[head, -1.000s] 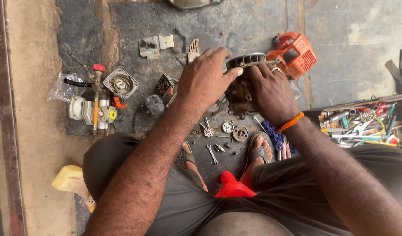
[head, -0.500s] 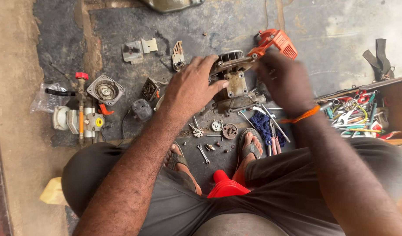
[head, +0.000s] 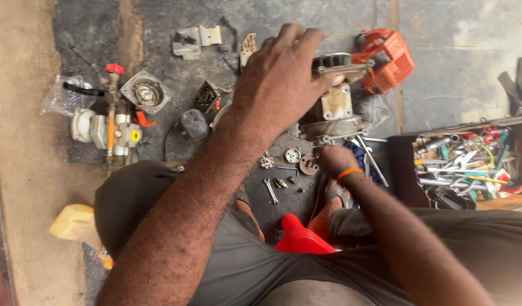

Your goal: The person sits on a stool and works on a small engine block, repeatedly inserting and removing a metal rod from the cylinder head. They adjust the rod's position and orientation with both hands while other engine parts and tools lie on the floor.

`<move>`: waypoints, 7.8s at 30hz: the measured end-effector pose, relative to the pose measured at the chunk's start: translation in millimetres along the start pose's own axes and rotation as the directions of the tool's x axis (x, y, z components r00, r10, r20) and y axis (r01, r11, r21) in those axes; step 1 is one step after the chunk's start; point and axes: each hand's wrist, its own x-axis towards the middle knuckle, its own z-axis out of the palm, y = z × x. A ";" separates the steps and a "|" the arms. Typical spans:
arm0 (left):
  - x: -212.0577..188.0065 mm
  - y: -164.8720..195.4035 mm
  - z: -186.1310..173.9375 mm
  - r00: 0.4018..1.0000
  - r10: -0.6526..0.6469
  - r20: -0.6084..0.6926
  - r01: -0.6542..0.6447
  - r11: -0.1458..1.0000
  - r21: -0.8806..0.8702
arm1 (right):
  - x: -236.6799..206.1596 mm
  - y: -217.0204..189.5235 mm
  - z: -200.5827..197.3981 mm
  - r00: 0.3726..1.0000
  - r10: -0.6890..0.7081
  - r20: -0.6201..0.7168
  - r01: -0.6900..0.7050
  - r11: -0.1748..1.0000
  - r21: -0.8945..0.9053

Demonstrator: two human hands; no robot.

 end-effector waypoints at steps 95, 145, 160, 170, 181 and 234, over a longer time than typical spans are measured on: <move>15.4 -23.8 65.6 0.970 -0.130 0.205 0.124 0.991 0.041 | -70.4 -16.4 -154.7 0.807 0.048 -0.588 0.117 0.964 0.240; 13.4 -31.8 75.0 0.980 -0.128 0.153 0.119 0.991 0.067 | -73.6 -21.5 -167.0 0.817 -0.092 -0.570 0.069 0.996 -0.062; 15.1 -29.7 73.5 0.977 -0.133 0.164 0.119 0.989 0.093 | -65.3 -28.5 -161.6 0.822 0.057 -0.566 0.085 0.971 0.222; 10.1 -27.3 65.8 0.978 -0.140 0.154 0.136 0.990 0.031 | -65.2 -39.2 -159.7 0.814 0.000 -0.581 0.020 0.999 0.028; 11.4 -28.4 67.2 0.977 -0.141 0.160 0.135 0.990 0.051 | -72.4 -23.3 -161.8 0.748 -0.149 -0.647 0.099 0.989 -0.113; 11.5 -39.7 91.0 0.985 -0.075 0.155 0.056 0.991 0.123 | -70.7 0.8 -165.0 0.517 -0.447 -0.730 0.302 0.893 -0.333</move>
